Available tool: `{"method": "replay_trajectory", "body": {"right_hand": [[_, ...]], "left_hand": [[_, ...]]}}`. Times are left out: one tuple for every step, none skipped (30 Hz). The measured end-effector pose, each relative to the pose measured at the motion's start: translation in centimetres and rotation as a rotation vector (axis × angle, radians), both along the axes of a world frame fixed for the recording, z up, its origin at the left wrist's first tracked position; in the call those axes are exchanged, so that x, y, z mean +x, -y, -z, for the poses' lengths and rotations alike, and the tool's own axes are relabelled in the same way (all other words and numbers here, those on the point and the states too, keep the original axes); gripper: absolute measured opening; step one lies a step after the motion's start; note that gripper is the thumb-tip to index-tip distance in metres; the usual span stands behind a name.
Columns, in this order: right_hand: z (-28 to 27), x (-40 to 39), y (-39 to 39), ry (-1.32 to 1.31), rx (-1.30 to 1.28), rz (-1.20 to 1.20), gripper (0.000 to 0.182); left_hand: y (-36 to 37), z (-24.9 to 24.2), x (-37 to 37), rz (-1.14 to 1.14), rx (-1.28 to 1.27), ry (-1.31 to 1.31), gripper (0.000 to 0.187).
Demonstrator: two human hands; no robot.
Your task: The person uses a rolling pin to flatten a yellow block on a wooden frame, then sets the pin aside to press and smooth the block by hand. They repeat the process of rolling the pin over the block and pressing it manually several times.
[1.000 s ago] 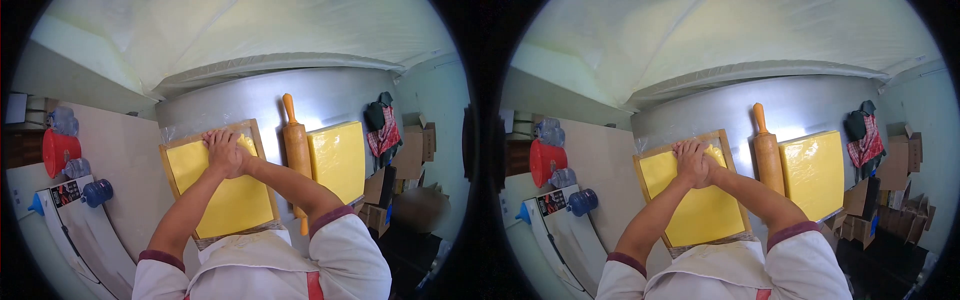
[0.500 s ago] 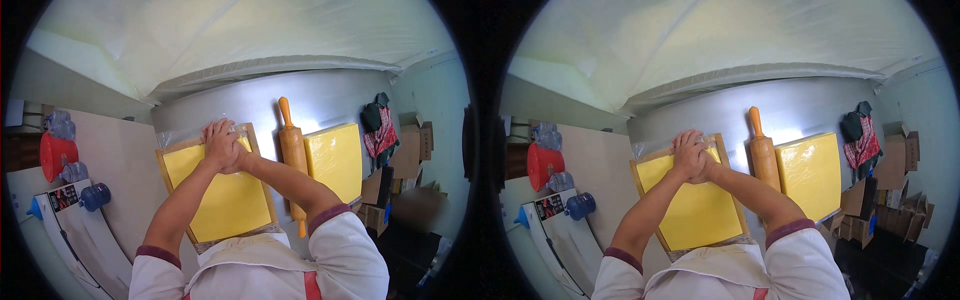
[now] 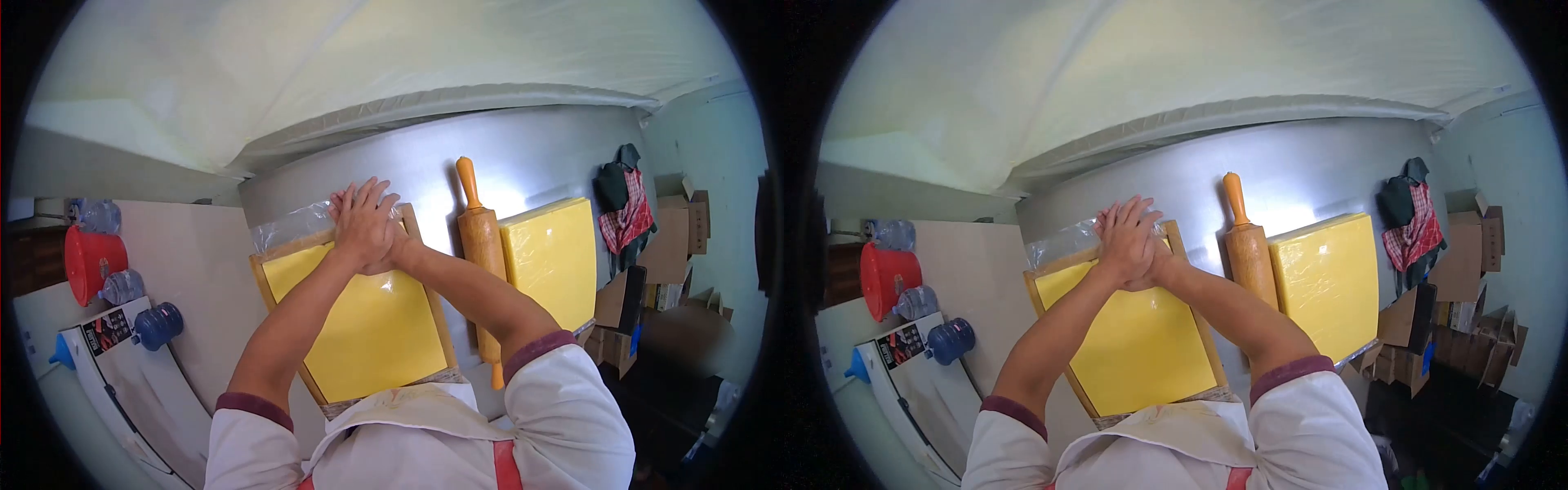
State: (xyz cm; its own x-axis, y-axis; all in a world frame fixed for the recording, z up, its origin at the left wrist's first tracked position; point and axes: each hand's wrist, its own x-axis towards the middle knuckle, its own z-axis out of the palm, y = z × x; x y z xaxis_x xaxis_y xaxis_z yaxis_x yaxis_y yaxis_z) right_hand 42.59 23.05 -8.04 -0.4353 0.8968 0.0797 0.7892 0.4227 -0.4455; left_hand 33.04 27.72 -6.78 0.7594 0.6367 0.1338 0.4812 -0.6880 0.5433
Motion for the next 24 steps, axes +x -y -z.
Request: {"method": "replay_trajectory", "body": {"right_hand": [[0.1,0.3,-0.4,0.015,0.006,0.007,0.098],[-0.2,0.3,-0.4,0.037,-0.002,0.011,0.098],[0.4,-0.3,0.7,-0.016,-0.008,0.018,0.097],[0.7,-0.1,0.6,-0.049,0.017,0.017,0.096],[0.7,0.5,-0.4,-0.069,0.07,0.004,0.096],[-0.1,0.3,-0.3,-0.029,-0.066,0.07,0.091],[-0.8,0.2,0.1,0.011,-0.207,0.134,0.087],[-1.3,0.5,0.7,-0.007,-0.235,0.244,0.083],[-1.7,0.7,1.4,-0.03,-0.261,0.354,0.08],[-1.9,1.6,3.9,-0.12,-0.189,0.513,0.077],[-1.9,2.2,6.0,-0.207,-0.113,0.671,0.075],[0.3,2.0,8.1,-0.143,-0.047,0.761,0.071],[0.2,2.0,9.1,-0.214,-0.187,0.788,0.071],[0.3,1.9,9.4,-0.283,-0.323,0.814,0.071],[0.3,1.7,9.4,-0.294,-0.308,0.81,0.071],[0.4,1.4,9.5,-0.303,-0.298,0.808,0.071],[0.5,1.4,9.4,-0.311,-0.287,0.802,0.071],[0.9,1.5,9.5,-0.309,-0.26,0.793,0.071],[1.3,1.5,9.5,-0.311,-0.229,0.788,0.071],[1.8,1.4,9.7,-0.313,-0.205,0.785,0.072],[1.2,1.0,9.9,-0.19,-0.18,0.728,0.071],[-0.2,0.8,9.7,-0.066,-0.148,0.668,0.07],[-1.0,0.6,9.6,0.059,-0.115,0.604,0.07],[-0.8,0.7,9.5,0.065,-0.137,0.559,0.069]], "left_hand": [[-0.6,0.3,0.3,-0.005,0.014,0.008,0.045],[-0.7,0.3,0.2,-0.012,0.024,0.014,0.047],[0.3,0.3,-0.2,-0.002,-0.011,-0.021,0.046],[0.2,0.2,0.1,-0.001,-0.018,-0.035,0.046],[-0.7,-0.4,0.6,-0.011,0.005,-0.036,0.045],[-0.5,-0.3,0.0,-0.079,-0.022,0.075,0.047],[0.0,-0.1,-0.7,-0.148,-0.056,0.187,0.05],[0.3,0.5,-1.4,-0.219,-0.088,0.3,0.053],[2.0,0.5,-3.6,-0.274,-0.058,0.183,0.056],[5.0,0.6,-6.5,-0.328,-0.042,0.054,0.06],[7.3,0.7,-8.4,-0.382,-0.023,-0.071,0.064],[8.8,0.5,-9.0,-0.379,-0.031,-0.179,0.067],[10.0,0.1,-9.1,-0.371,-0.037,-0.288,0.07],[10.5,-0.1,-8.9,-0.361,-0.041,-0.394,0.073],[10.2,-0.7,-8.2,-0.347,-0.092,-0.47,0.073],[10.1,-0.9,-7.8,-0.339,-0.087,-0.472,0.072],[10.0,-1.0,-7.3,-0.334,-0.082,-0.47,0.072],[9.7,-1.2,-6.7,-0.328,-0.076,-0.471,0.071],[9.2,-1.3,-6.0,-0.303,-0.074,-0.461,0.071],[9.0,-1.3,-5.3,-0.275,-0.077,-0.455,0.07],[9.0,-1.3,-4.8,-0.246,-0.084,-0.448,0.07],[8.8,-1.1,-4.4,-0.208,-0.079,-0.462,0.069],[8.7,-0.9,-4.1,-0.171,-0.075,-0.474,0.069],[8.6,-0.8,-3.8,-0.138,-0.071,-0.484,0.068]]}}
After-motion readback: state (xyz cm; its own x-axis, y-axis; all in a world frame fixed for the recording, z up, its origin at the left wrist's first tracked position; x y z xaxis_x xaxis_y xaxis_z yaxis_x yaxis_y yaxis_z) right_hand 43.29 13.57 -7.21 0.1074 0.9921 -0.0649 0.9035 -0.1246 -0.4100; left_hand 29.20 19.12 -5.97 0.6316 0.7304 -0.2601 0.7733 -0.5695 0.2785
